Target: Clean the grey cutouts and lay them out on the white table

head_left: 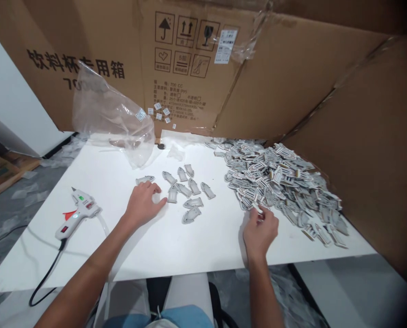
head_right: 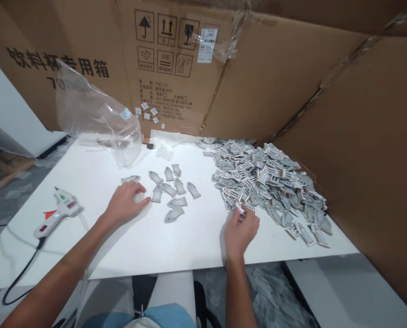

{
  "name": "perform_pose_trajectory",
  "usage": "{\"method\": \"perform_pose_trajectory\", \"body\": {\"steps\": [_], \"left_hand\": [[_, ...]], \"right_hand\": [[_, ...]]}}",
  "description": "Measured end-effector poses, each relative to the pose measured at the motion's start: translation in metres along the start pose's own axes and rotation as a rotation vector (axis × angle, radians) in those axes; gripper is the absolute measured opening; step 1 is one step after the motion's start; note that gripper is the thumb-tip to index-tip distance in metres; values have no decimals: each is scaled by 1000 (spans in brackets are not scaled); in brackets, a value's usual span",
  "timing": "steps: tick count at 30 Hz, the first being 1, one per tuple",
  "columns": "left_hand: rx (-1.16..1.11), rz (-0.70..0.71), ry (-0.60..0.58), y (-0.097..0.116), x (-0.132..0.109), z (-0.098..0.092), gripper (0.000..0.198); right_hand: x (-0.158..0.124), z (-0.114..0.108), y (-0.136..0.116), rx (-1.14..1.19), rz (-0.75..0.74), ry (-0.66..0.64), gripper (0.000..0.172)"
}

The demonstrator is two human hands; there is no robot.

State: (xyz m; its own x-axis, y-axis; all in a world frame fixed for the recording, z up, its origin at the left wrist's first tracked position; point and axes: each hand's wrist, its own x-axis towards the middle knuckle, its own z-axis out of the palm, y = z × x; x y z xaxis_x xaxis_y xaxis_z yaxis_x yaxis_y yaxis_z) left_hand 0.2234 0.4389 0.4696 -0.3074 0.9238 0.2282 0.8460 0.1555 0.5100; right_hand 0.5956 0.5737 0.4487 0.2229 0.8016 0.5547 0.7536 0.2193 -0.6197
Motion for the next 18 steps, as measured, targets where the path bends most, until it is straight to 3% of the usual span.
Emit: {"method": "perform_pose_trajectory", "body": {"steps": [3,5,7,10,14,16,18], "left_hand": [[-33,29,-30,0,0,-3,12],[-61,39,-40,-1,0,-2,6],[-95,26,-32,-1,0,0,4],[-153,-11,-5,-1,1,4,5],[-245,-73,31,-1,4,4,7],[-298,-114,54,-1,5,1,10],[-352,-158,84,-1,4,-1,12]], "right_hand": [[-11,-6,-13,214,192,140,44],[-26,-10,-24,395,292,95,41],[-46,-15,-38,593,343,-105,44],[-80,-21,-68,888,438,-515,43],[-109,-19,-111,892,350,-1023,42],[-114,-10,-124,819,259,-1088,42],[-113,3,-129,782,255,-1010,43]]}}
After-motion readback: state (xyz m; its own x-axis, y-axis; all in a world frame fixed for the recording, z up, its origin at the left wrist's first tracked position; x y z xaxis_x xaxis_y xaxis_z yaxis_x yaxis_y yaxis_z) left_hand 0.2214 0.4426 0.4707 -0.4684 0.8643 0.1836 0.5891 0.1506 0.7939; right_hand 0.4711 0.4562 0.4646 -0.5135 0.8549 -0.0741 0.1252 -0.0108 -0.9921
